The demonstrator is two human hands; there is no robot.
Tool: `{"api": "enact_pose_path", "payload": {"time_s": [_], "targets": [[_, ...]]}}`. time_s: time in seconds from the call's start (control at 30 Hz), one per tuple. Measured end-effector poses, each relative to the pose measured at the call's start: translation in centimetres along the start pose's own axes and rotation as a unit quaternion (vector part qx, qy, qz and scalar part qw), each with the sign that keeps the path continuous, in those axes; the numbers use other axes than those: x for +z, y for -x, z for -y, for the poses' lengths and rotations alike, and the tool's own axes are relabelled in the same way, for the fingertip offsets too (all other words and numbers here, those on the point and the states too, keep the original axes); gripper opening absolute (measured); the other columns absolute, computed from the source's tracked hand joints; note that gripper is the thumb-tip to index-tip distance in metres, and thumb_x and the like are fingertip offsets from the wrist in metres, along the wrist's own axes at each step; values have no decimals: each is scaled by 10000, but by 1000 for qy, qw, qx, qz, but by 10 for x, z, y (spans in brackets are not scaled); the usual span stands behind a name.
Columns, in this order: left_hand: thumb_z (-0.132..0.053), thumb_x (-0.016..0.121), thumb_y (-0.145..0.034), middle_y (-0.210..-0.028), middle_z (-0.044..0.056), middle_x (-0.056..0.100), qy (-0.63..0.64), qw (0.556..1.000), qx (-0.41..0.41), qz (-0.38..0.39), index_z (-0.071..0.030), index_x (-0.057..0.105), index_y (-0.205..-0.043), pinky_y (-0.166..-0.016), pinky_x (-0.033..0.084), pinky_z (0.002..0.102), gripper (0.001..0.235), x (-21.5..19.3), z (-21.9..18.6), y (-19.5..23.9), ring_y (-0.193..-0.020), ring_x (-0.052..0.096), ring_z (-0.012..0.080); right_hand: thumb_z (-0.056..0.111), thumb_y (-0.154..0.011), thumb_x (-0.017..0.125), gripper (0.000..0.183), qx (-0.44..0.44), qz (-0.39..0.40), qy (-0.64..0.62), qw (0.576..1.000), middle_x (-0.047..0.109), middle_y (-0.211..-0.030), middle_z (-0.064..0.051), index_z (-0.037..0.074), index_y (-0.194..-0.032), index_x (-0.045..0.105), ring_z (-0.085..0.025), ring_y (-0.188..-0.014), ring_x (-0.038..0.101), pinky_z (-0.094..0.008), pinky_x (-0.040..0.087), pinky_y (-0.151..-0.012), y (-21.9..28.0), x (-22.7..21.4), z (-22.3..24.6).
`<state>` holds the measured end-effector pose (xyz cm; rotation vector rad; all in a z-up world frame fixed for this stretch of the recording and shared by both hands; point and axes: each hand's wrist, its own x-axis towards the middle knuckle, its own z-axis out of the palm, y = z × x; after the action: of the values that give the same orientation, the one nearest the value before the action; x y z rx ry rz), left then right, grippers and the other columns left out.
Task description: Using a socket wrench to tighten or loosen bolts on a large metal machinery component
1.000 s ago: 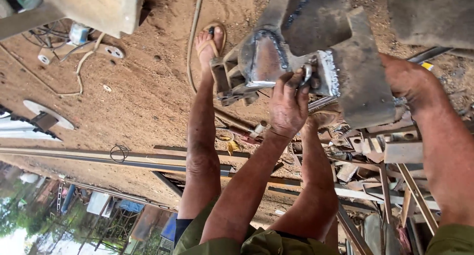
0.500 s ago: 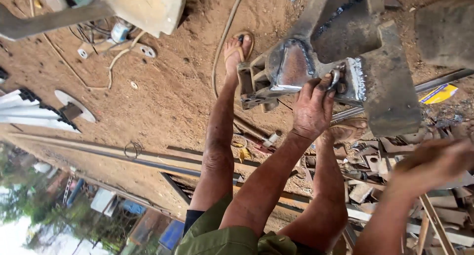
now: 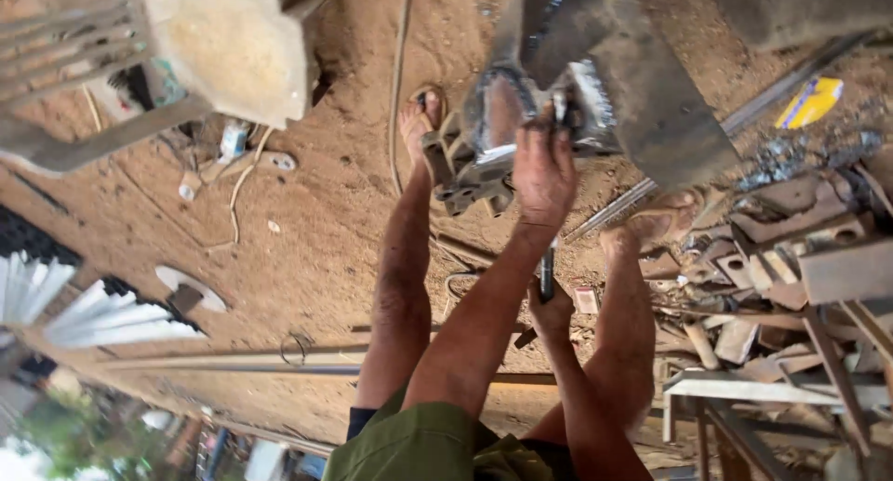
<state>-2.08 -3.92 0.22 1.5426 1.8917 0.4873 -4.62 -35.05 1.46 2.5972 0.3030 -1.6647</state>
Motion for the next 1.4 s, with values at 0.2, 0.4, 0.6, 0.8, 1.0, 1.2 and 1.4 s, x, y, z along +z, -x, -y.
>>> {"api": "enact_pose_path", "payload": {"time_s": [0.2,0.4,0.6,0.8,1.0,1.2,1.4], "targets": [[-243,478,-1105,-1367,126,579,270,962,18,-22,-135,503,-1486,-1171,426,460,397,1,13,-3,-1265,574,280,427,-788,800,240,-163,-87,-42,982,540,-488,-17,258,-714,646,-232,-527,666,-331,496,-511,-19,18,4],[-213,467,-1110,-1249,169,583,47,991,119,-35,-12,471,-1450,-952,574,412,394,-22,-6,-22,-1099,663,323,344,-826,768,258,-217,-66,-102,969,538,-532,-127,159,-772,596,-341,-550,661,-388,486,-496,-59,55,27],[-264,476,-1119,-1179,294,675,34,996,78,2,1,471,-1461,-841,619,514,433,-26,-2,-16,-1039,698,470,330,-840,760,384,-206,-60,-131,968,510,-441,-150,92,-621,552,-340,-428,603,-371,454,-455,-41,77,36],[-358,477,-1081,-828,216,719,-52,998,-36,21,-182,558,-1339,-637,574,564,323,-41,-1,-19,-790,707,467,445,-873,730,381,-67,38,-83,994,576,-467,-115,143,-665,628,-267,-449,610,-363,465,-480,74,8,47],[-388,395,-1073,-1220,234,722,39,976,-187,104,-277,469,-1476,-942,537,638,424,-49,-53,-16,-1028,690,531,582,-874,687,336,-78,43,191,978,646,-552,-17,257,-875,603,-197,-599,736,-325,547,-544,163,-151,84],[-364,419,-1053,-1160,220,736,21,974,-214,77,-170,543,-1377,-933,545,602,397,-15,-30,-26,-1033,714,477,630,-938,508,395,-13,134,199,971,709,-928,-105,295,-1145,521,-343,-937,754,-485,581,-845,183,-251,147],[-328,435,-1023,-1081,235,736,-32,976,-196,91,-119,601,-1296,-880,578,598,383,-13,-14,-34,-1000,722,476,503,-979,483,364,-58,155,206,964,706,-853,-185,210,-1191,438,-424,-910,736,-532,580,-770,201,-261,179]]}}
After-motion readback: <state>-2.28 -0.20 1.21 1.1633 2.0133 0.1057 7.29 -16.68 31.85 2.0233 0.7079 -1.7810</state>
